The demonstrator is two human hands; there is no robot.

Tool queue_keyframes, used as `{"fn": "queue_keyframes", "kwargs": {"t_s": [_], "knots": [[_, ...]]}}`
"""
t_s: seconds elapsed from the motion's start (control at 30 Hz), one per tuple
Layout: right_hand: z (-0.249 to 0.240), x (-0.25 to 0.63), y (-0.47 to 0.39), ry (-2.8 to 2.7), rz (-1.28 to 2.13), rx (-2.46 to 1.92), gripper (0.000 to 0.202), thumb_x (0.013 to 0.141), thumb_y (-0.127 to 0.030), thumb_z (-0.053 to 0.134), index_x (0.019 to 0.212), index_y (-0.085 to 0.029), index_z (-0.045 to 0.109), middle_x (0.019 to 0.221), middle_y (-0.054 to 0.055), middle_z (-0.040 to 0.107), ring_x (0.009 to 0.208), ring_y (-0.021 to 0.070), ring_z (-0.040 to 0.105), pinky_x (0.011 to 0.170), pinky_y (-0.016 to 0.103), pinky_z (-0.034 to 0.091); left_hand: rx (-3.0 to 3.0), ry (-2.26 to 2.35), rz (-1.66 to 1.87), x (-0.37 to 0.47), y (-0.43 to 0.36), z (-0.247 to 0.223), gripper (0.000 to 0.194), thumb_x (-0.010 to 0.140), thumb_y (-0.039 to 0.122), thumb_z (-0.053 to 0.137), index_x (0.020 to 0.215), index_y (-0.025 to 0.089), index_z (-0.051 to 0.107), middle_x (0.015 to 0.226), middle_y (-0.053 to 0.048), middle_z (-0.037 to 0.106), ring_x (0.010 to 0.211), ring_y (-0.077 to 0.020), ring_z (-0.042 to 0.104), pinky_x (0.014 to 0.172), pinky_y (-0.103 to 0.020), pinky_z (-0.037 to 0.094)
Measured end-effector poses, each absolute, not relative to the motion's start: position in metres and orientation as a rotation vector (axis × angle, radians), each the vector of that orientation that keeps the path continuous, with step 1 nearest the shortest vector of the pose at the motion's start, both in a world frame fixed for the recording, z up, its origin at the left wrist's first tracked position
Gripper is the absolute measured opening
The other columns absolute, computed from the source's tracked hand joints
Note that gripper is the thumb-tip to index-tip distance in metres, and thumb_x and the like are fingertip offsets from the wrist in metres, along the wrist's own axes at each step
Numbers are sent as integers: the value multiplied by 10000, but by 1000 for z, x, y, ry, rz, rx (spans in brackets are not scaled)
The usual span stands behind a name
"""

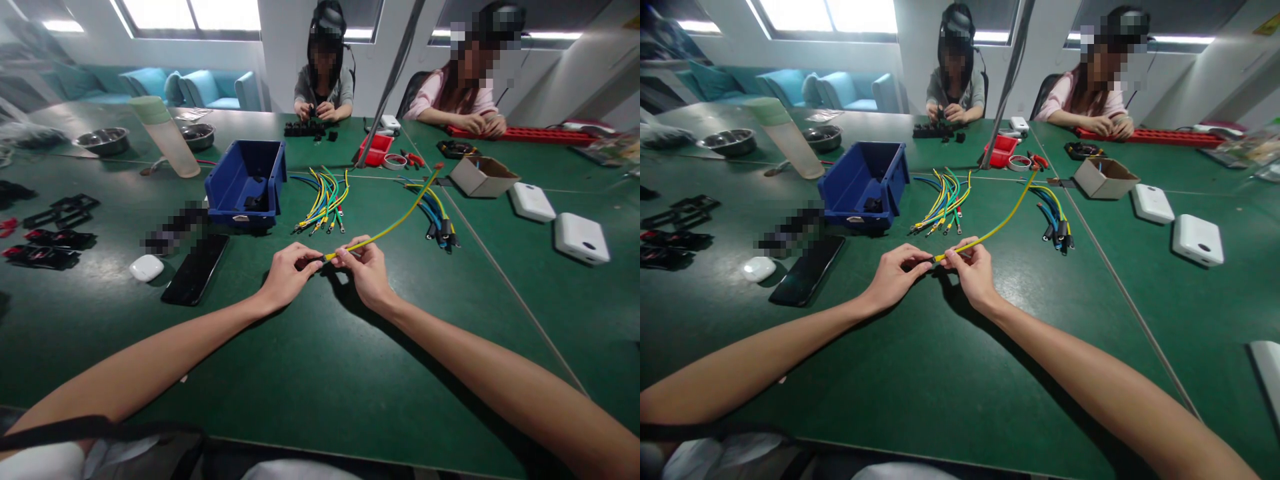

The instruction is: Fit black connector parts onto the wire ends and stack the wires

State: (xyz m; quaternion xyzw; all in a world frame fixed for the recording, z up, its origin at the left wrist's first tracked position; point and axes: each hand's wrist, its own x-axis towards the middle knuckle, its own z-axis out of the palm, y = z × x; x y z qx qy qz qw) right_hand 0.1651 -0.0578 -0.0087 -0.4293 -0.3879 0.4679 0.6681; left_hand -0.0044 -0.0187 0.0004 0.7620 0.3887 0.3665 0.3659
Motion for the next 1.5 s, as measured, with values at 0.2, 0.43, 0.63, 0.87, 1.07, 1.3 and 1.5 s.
{"fn": "queue_keyframes", "kwargs": {"t_s": [0.2,0.43,0.63,0.87,1.07,1.3,1.5], "knots": [[-8,165,-58,-876,1055,-979,320,708,-306,777,826,-212,495,758,-31,606,635,130,652,613,255,559,1958,988,953,-5,-19,1,187,816,300,642,947,189,716,906,-62,667,769,-158,616,688,-275,504],[-8,165,-58,-900,1052,-985,297,726,-300,765,823,-207,501,731,-33,599,639,130,655,624,252,554,1870,977,893,-6,-20,0,219,838,316,606,976,178,706,834,-40,704,706,-155,624,649,-262,489],[-9,165,-57,-906,1040,-987,303,721,-313,768,813,-210,498,701,-36,599,636,135,653,623,259,555,1820,963,893,-5,-19,-3,254,827,348,612,979,167,704,816,-44,701,697,-157,624,629,-260,489],[-8,166,-58,-906,1039,-980,306,716,-322,771,812,-212,502,723,-31,605,632,133,650,620,261,555,1773,962,885,-4,-19,-4,258,810,357,637,973,166,696,813,-42,700,690,-153,633,637,-263,503],[-9,166,-58,-917,1030,-970,287,732,-319,757,826,-209,508,729,-32,600,648,138,653,636,272,555,1721,938,861,-3,-19,-4,281,811,367,640,988,152,681,782,-42,689,646,-143,627,607,-256,509],[-10,166,-58,-953,1013,-969,272,746,-318,748,822,-209,511,738,-20,601,652,146,651,630,282,545,1695,950,854,-3,-20,-3,287,803,363,654,991,148,679,818,-51,694,611,-137,638,555,-244,510],[-10,167,-58,-965,1025,-983,317,730,-340,757,829,-204,489,743,-23,615,647,140,653,637,276,552,1720,960,836,-4,-20,-1,303,811,364,646,1007,135,677,824,-56,695,597,-132,633,542,-237,497]]}}
